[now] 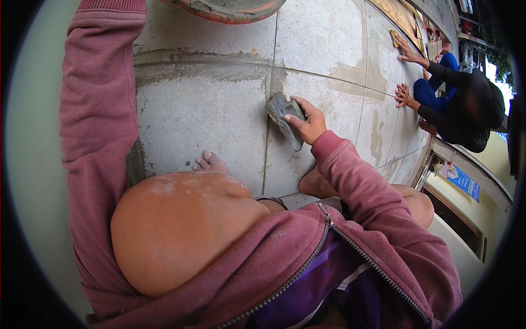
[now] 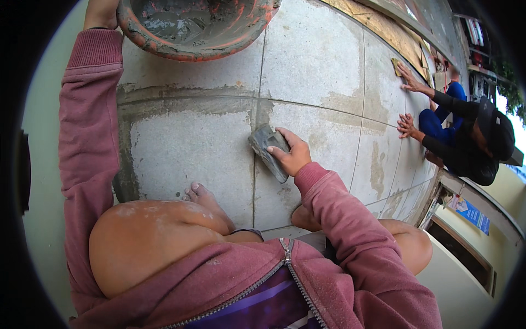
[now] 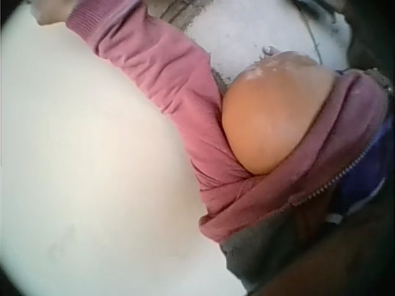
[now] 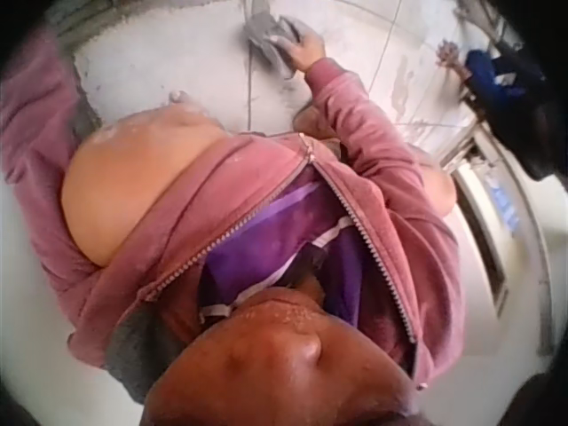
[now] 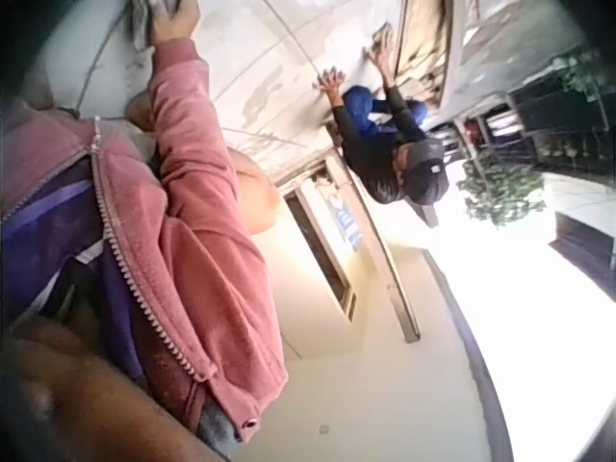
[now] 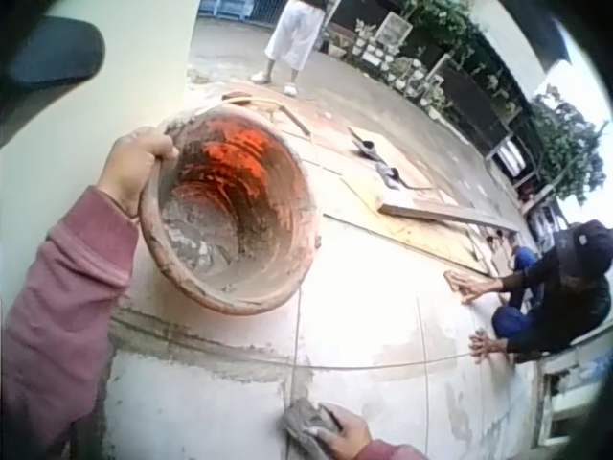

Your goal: Apply grout to the seams between floor tiles using a trowel and cleaning up excess with a cloth.

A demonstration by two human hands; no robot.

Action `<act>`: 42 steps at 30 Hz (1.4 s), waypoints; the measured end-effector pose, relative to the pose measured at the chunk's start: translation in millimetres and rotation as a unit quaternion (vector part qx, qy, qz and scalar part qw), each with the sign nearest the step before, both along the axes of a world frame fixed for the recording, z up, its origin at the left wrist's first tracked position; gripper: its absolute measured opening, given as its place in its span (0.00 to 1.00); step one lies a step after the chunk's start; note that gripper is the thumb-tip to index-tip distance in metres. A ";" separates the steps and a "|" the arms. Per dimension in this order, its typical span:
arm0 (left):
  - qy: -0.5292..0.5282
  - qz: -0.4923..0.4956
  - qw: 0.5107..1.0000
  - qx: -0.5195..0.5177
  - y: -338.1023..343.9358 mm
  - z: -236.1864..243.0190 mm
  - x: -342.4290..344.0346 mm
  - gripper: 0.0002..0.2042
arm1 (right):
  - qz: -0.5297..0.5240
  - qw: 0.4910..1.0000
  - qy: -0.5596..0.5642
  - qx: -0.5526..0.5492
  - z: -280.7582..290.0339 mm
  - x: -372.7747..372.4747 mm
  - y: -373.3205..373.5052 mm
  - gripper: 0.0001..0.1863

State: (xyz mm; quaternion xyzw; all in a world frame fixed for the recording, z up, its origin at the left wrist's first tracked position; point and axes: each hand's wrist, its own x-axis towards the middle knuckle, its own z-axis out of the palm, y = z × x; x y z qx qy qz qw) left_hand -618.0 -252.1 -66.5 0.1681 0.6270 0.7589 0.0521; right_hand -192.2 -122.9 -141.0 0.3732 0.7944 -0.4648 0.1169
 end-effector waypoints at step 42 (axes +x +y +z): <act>-0.031 -0.050 0.998 -0.033 15.8 4.4 6.8 0.04 | 0.123 0.990 0.029 0.066 -16.0 -70.6 45.4 0.24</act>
